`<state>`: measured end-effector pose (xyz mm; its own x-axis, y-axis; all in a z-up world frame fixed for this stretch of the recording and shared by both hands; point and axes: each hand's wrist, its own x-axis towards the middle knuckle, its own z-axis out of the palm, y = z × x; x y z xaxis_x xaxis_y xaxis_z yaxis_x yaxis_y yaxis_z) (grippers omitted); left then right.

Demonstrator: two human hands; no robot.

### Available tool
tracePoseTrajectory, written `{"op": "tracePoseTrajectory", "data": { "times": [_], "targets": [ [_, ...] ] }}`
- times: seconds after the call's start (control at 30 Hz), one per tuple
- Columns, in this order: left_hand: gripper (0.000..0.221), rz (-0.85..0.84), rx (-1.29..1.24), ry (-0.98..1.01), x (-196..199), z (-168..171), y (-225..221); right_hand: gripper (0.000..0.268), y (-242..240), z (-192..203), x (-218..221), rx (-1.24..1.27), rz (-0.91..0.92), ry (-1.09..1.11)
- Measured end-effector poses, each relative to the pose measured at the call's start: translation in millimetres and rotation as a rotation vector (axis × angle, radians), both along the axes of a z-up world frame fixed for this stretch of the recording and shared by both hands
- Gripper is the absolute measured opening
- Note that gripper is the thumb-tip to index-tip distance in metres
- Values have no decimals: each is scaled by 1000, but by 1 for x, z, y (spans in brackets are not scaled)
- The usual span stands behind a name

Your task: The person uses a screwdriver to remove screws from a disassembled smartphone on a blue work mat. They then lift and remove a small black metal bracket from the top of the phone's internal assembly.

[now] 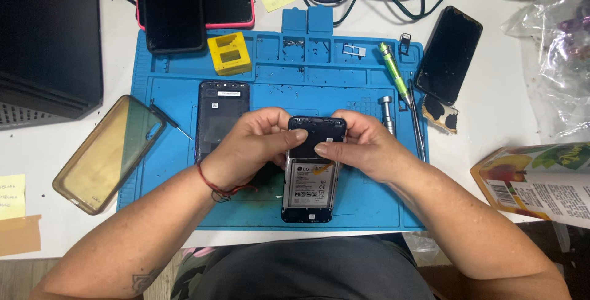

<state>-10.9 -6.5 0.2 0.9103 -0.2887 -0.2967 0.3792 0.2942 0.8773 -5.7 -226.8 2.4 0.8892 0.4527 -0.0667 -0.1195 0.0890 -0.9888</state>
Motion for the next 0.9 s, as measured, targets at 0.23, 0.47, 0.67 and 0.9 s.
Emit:
{"op": "tracePoseTrajectory", "data": {
  "times": [0.23,0.47,0.67,0.9],
  "targets": [
    [19,-50,55,-18,5,-16,4,10,3,9,-5,-46,-30,5],
    [20,-77,32,-15,6,-24,6,17,-3,11,0,-21,-12,65],
    [18,-90,39,-4,3,-11,4,23,-16,-10,6,11,-5,99],
    [16,-94,90,-96,4,-15,3,32,-17,-1,7,62,73,88]
  ]
}}
